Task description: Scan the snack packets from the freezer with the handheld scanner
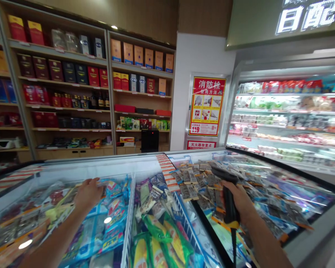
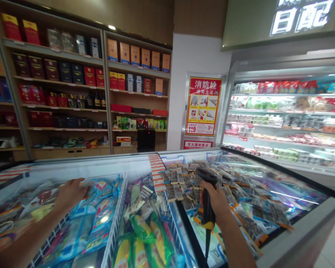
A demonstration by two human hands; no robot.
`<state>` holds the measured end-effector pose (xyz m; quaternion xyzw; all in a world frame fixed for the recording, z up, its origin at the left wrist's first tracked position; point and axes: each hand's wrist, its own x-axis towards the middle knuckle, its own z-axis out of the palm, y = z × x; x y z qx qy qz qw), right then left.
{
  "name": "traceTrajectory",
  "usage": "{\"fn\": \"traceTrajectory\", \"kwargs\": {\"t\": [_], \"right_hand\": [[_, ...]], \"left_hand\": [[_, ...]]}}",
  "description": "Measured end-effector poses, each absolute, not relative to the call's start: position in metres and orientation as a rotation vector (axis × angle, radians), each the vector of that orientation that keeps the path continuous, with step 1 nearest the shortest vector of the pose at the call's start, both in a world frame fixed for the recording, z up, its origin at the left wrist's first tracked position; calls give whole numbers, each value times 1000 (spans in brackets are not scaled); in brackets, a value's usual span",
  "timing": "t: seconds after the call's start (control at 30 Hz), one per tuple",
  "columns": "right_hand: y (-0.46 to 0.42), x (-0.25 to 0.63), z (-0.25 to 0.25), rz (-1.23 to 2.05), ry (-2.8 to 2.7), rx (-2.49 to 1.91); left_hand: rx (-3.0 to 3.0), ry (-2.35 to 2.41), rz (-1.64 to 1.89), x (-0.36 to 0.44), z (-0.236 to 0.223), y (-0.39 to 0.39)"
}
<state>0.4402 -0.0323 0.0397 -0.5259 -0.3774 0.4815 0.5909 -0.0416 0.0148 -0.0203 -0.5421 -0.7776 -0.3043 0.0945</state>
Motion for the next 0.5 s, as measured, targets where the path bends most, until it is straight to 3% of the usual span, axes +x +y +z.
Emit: {"fn": "traceTrajectory", "kwargs": {"t": [0.17,0.43,0.5], "right_hand": [[-39,442,42,1107,-910,-1245],[-36,443,44,1052,-937,-1324],[-33,443,45,1047,-944,-1328]], "left_hand": [[-1447,-2301,-763,-7,-11,14],[-2027,-2170,-1378,175,5,67],[-2157,-2232,-1380,216,2,77]]}}
